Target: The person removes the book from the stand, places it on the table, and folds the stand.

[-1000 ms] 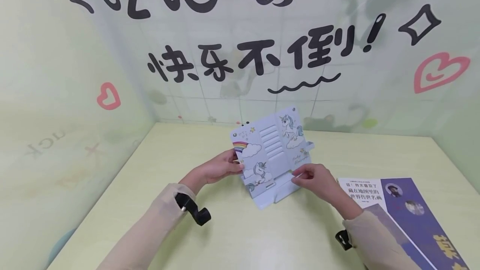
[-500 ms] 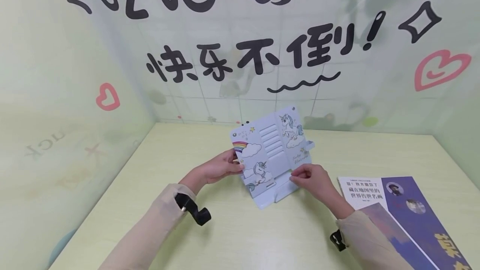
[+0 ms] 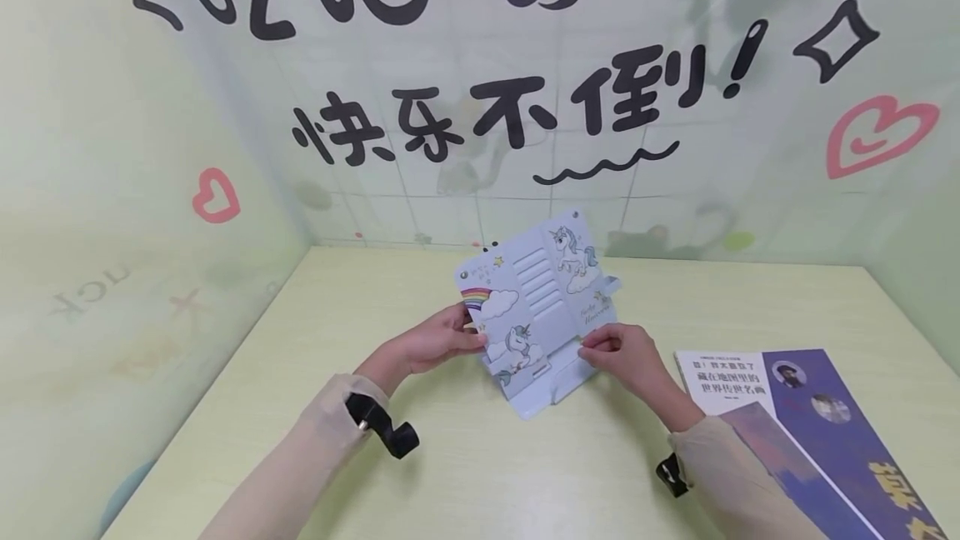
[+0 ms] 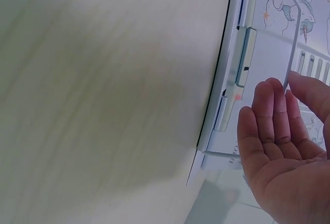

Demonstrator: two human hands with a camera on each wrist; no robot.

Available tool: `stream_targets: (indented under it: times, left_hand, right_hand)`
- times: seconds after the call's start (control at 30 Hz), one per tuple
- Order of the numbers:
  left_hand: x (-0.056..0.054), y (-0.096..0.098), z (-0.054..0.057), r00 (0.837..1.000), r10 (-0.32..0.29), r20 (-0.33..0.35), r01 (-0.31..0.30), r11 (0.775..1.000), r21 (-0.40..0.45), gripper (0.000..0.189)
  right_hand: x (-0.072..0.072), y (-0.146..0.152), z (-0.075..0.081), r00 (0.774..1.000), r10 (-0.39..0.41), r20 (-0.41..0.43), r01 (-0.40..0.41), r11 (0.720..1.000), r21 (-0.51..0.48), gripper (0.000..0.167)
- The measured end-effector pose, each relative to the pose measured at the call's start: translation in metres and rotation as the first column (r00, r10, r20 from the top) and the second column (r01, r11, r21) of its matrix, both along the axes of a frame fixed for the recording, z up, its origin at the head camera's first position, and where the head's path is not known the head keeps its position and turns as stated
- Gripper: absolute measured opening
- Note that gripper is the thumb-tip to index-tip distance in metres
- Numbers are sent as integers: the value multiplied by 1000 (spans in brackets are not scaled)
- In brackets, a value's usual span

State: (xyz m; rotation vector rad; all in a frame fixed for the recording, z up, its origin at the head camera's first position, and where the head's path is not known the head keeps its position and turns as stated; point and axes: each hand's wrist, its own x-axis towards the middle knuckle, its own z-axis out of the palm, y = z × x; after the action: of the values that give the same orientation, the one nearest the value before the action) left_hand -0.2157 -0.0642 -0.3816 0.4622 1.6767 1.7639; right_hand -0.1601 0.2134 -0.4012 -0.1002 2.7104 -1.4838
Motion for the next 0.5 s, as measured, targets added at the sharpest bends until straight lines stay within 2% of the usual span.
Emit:
stream_targets:
  times: [0.3,0.5]
  left_hand:
    - [8,-2,-3,1000,1,-7,-1,1000,3,51]
    - [13,-2,-6,999,-1,-51,0,1000,-28,51]
  right_hand:
    - [-7,-1,1,1000,-6,16,6,1000,-13,23]
    - [-10,-2,4,1000,5,20,-5,1000,-9,25]
